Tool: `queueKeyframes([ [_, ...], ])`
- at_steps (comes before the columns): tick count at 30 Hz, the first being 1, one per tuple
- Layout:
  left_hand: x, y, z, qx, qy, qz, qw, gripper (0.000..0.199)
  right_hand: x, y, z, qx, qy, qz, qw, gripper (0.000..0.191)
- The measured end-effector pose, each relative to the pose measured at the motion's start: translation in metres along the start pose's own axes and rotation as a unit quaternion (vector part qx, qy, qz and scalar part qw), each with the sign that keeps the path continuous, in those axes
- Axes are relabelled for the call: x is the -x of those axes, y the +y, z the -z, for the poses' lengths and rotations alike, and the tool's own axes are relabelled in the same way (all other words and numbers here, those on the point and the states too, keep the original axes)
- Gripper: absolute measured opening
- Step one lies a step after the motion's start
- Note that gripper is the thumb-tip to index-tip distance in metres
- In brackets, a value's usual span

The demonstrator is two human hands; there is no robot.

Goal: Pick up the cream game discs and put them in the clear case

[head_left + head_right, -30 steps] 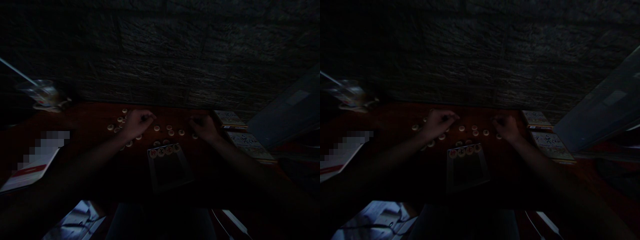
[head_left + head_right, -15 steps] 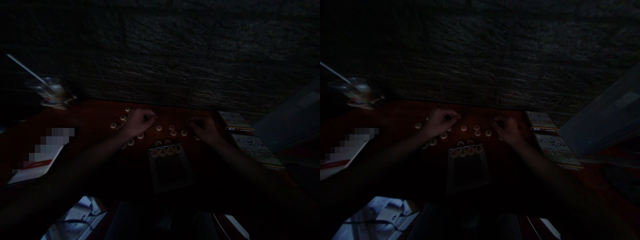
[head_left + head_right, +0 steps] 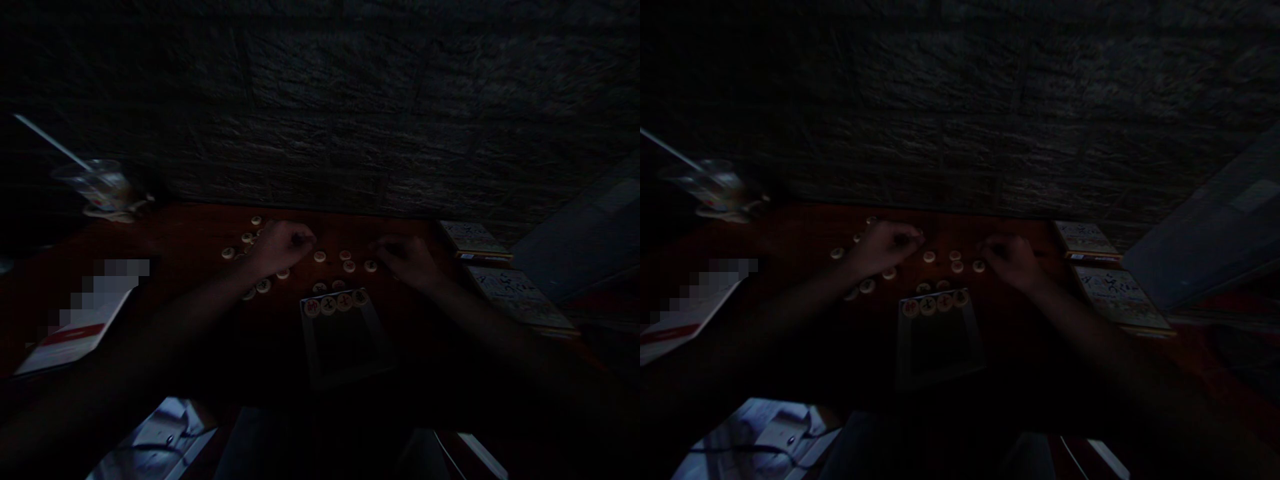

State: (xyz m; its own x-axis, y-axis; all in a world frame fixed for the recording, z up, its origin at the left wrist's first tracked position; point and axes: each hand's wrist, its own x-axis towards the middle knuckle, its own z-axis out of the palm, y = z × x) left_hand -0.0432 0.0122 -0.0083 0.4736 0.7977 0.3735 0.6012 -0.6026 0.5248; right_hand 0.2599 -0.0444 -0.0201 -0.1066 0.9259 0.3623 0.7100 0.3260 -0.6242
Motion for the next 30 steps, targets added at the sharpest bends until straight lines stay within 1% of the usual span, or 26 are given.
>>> queueKeyframes([
  [4,0.0,0.004,0.002,-0.003,-0.025,-0.019,1.0,0.022,0.0,0.001,-0.001,0.007,-0.009,0.009,1.0,0.032],
  [9,0.0,0.006,0.002,-0.01,-0.048,-0.036,0.998,0.023,-0.001,0.005,-0.003,-0.007,-0.03,-0.002,1.0,0.036],
  [14,-0.001,0.003,0.004,-0.028,-0.053,-0.039,0.997,0.023,-0.001,0.011,-0.005,-0.074,-0.031,-0.007,0.997,0.043],
  [17,-0.001,0.005,0.006,-0.03,-0.064,-0.042,0.997,0.023,0.0,0.013,-0.006,-0.102,-0.036,-0.023,0.994,0.049],
  [22,0.0,0.01,0.006,-0.045,-0.073,-0.059,0.995,0.022,-0.001,0.014,-0.005,-0.1,-0.03,-0.024,0.994,0.052],
  [26,0.0,0.01,0.005,-0.044,-0.096,-0.086,0.991,0.024,-0.001,0.011,-0.004,-0.1,-0.036,-0.024,0.994,0.052],
  [30,0.0,0.007,0.004,-0.048,-0.108,-0.084,0.989,0.023,0.0,0.01,-0.005,-0.094,-0.042,-0.031,0.994,0.052],
])
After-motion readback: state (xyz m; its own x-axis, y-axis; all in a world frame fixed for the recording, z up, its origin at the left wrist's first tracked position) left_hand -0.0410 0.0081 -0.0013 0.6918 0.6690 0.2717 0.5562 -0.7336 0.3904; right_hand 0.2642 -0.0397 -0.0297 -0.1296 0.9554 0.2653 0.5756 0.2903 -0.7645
